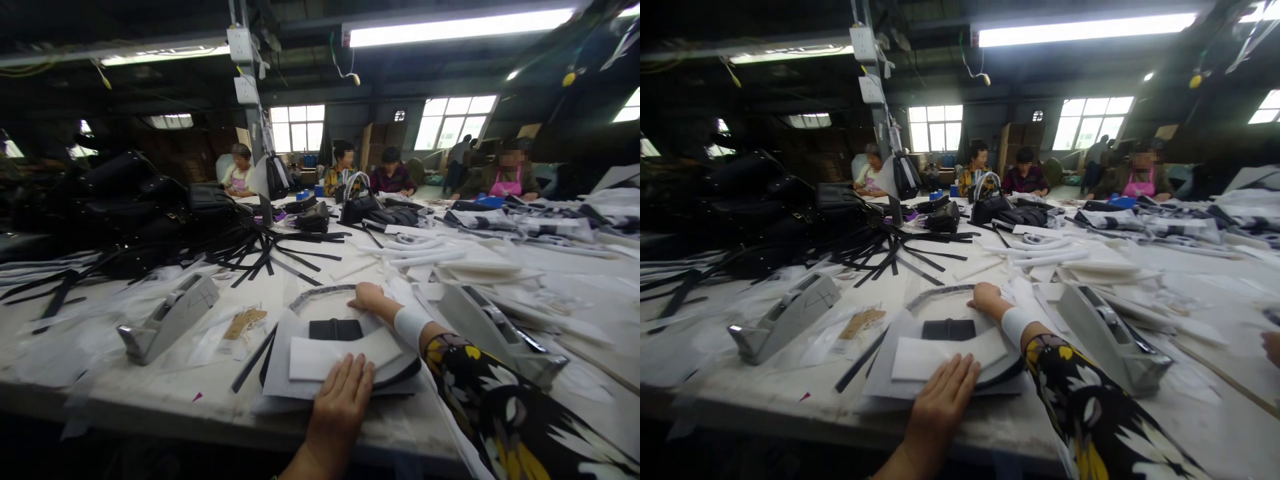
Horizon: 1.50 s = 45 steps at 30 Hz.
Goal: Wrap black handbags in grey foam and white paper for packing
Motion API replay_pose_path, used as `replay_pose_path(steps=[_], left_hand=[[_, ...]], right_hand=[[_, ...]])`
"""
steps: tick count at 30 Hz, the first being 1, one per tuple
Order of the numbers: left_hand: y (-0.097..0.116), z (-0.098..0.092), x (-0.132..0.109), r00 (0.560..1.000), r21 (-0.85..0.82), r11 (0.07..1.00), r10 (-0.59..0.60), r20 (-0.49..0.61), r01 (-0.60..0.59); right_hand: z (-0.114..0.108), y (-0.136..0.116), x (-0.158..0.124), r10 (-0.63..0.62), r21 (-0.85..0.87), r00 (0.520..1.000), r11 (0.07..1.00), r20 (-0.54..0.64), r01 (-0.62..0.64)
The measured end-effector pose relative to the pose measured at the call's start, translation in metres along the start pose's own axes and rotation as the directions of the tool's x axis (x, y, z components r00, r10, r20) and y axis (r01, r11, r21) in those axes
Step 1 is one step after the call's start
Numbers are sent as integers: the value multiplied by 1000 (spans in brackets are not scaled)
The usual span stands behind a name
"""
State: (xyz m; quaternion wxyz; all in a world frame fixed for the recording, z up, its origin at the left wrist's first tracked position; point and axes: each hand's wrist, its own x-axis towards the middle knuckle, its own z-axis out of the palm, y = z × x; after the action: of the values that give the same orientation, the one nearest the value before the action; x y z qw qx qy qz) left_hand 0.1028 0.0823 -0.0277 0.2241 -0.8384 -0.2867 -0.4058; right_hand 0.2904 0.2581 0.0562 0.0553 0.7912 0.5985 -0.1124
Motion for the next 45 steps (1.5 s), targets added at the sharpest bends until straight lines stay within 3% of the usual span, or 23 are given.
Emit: replay_pose_path(steps=[4,9,12,16,20,23,25,28,30,35,37,39,45], left_hand=[[-3,-4,-6,1000,-6,1000,-3,-14,3],[-4,-5,-2,1000,-6,1000,-6,-10,6],[-4,-6,-1,1000,-11,1000,-11,-25,11],[-4,-6,-2,1000,-15,1000,-16,14,16],[-3,-6,-3,998,-15,1000,-24,51,25],[-3,-8,-2,996,-37,999,-30,83,33],[-3,-9,0,994,-51,998,-34,108,40],[-3,-12,1,987,-73,996,-36,154,48],[-4,-15,3,984,-86,995,-38,176,54],[-4,-19,6,973,-96,992,-56,223,79],[-4,-19,6,972,-92,992,-60,228,83],[-3,-20,6,972,-87,992,-65,226,86],[4,-24,14,948,-31,994,-87,306,102]], right_hand=[[2,8,7,49,71,992,996,117,-57],[2,16,6,-41,303,988,953,151,-7],[0,21,-3,-124,480,989,874,80,70],[-7,34,-26,-240,685,967,692,-81,229],[-13,49,-60,-314,771,922,521,-225,366],[-12,61,-93,-361,771,886,460,-291,441],[-7,70,-115,-403,706,841,471,-360,528],[8,83,-144,-501,495,728,534,-468,685],[21,91,-159,-581,326,631,548,-515,771],[51,101,-182,-717,-41,346,462,-605,886],[61,104,-187,-733,-139,271,445,-624,884],[69,108,-191,-737,-203,237,453,-632,868],[91,117,-188,-722,-213,199,437,-663,874]])
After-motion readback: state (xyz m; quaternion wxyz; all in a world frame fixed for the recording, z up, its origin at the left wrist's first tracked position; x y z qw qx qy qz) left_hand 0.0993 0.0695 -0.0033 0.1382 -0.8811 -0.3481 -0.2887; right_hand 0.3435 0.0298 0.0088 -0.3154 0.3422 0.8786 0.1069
